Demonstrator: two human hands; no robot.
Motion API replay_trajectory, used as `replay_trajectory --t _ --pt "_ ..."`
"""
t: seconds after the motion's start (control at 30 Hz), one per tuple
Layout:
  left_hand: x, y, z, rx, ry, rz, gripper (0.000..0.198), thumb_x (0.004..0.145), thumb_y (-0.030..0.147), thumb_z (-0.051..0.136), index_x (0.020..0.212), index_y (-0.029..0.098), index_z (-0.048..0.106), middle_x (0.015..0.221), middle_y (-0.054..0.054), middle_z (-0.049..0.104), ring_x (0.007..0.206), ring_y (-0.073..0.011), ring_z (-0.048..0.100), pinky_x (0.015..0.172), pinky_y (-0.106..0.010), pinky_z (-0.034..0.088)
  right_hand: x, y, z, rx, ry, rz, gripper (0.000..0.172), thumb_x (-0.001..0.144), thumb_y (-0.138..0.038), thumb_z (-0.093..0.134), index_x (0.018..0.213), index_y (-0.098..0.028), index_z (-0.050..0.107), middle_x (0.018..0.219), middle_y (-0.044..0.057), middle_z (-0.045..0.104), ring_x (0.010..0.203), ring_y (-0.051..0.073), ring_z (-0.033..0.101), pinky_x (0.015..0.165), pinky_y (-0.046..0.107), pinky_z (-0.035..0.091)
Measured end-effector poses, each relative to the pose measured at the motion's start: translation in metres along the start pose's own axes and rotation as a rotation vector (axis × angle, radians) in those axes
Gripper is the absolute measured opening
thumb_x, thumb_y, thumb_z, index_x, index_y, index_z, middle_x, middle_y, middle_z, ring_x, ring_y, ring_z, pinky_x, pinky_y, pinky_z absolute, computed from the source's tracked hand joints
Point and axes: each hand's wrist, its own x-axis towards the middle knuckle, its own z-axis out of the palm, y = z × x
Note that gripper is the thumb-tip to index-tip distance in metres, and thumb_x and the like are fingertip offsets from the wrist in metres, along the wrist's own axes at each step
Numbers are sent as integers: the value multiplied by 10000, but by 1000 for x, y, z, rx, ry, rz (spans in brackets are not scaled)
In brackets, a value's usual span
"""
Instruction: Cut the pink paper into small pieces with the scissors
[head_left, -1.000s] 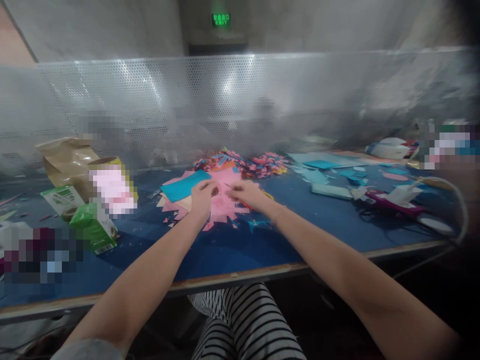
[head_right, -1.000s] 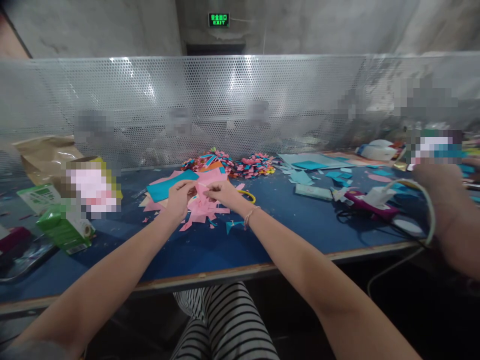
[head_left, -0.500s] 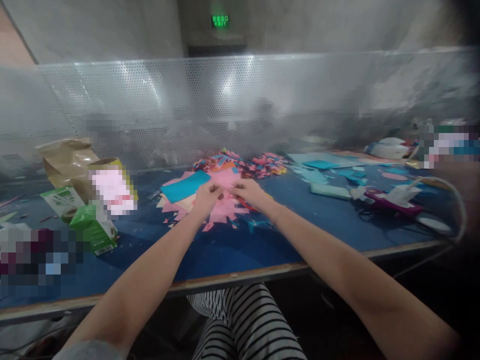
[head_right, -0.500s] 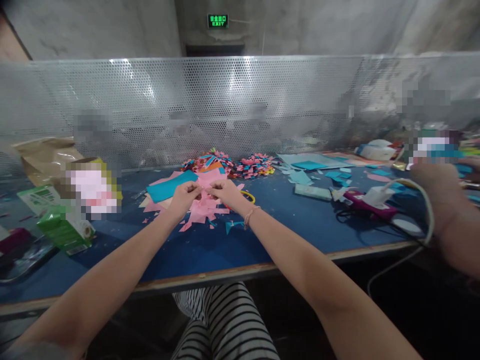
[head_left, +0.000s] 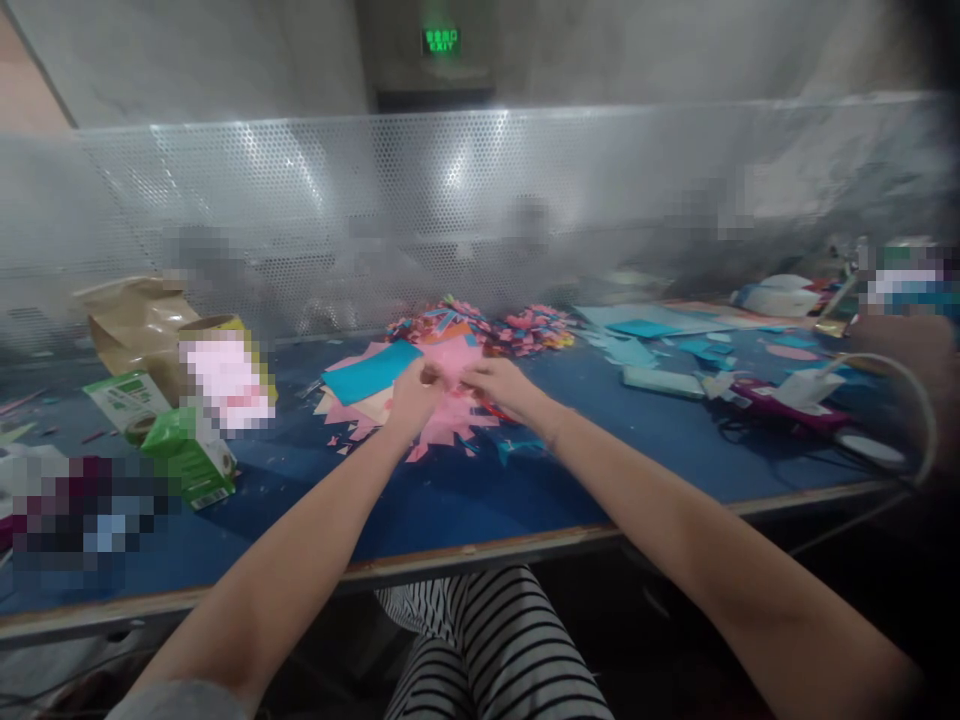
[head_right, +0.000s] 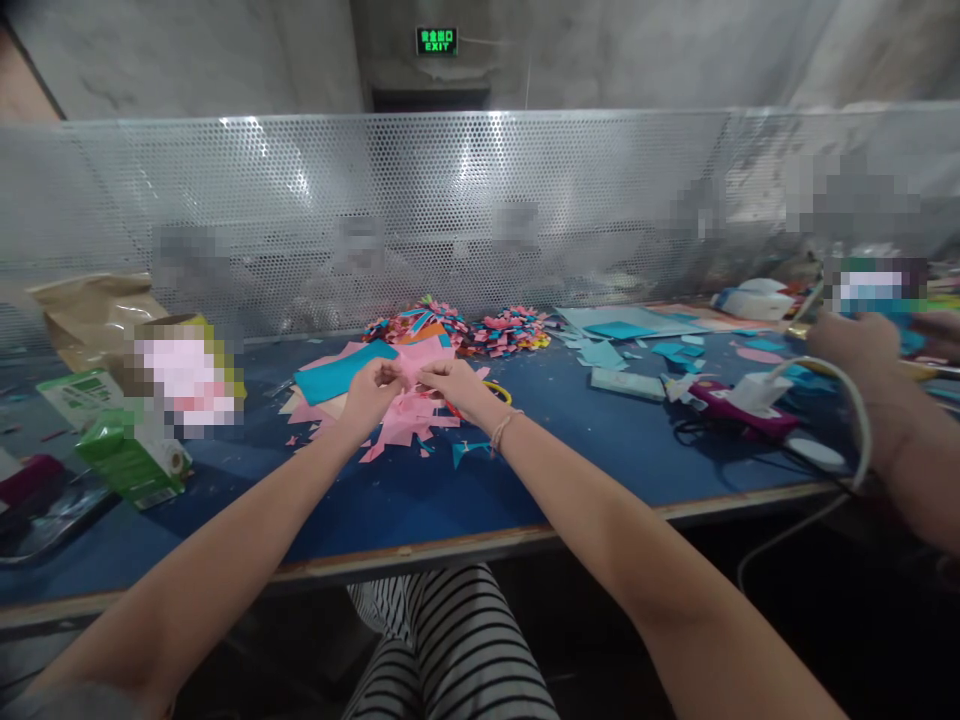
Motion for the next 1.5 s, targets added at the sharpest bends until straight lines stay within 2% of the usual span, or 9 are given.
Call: replay_trajectory --t 0.17,0.33,0.5,0.67,0.93,1.1,1.2,1.37,1.5 --pt "-4 7 3 1 -41 4 124 569 73 502 660 157 507 635 -6 547 597 -104 522 600 -238 410 -4 -6 -1 -135 31 -51 324 591 -445 566 586 -125 514 519 -20 480 429 39 380 406 170 310" --pt "-6 2 7 -36 -130 56 185 556 152 588 728 162 521 665 0 560 635 -111 532 615 -238 426 -5 -11 -2 -238 54 -97 290 618 -409 544 557 -134 472 470 -46 416 403 33 347 390 165 294" --pt "-2 0 4 -113 -99 -29 201 567 142 561 768 148 564 675 -13 587 620 -112 531 596 -237 431 -5 -11 -1 -204 45 -116 248 637 -369 524 569 -138 470 508 -33 461 446 51 422 432 176 362" --pt "0 0 1 -178 -54 -87 251 534 119 543 778 144 593 699 -10 603 616 -112 534 578 -232 442 -2 -8 -1 -77 37 -140 196 622 -308 551 704 -135 509 643 3 556 564 91 532 552 224 454" --pt "0 -1 3 -308 -5 -206 232 513 193 587 738 137 580 658 -1 566 534 -99 509 554 -268 454 2 0 0 -62 69 -92 237 613 -221 555 832 -139 512 663 3 566 526 97 548 548 244 468" --pt "0 -2 2 -316 -65 -215 178 523 160 536 694 141 584 613 16 539 534 -91 490 535 -241 430 -1 -6 -1 -98 -18 -98 112 627 -244 527 651 -149 472 590 -28 498 539 93 533 523 214 439" --pt "0 0 1 -209 -70 -179 245 524 138 518 755 156 598 632 23 537 500 -72 446 470 -203 377 -4 -9 -1 -180 -31 -93 193 605 -244 531 542 -161 368 514 -58 378 524 84 496 495 196 412" --pt "-1 3 -2 -129 -55 -139 326 523 110 530 842 165 565 575 39 490 451 -53 401 433 -180 326 -4 -9 1 -195 -70 -35 238 589 -236 522 514 -167 308 490 -67 327 515 74 452 496 201 405" --pt "2 -7 -2 -226 -98 -147 254 506 137 567 758 155 555 571 34 503 492 -72 453 456 -188 350 -2 -5 1 -141 -41 -77 218 565 -234 550 550 -166 343 506 -74 349 491 57 402 492 208 398"
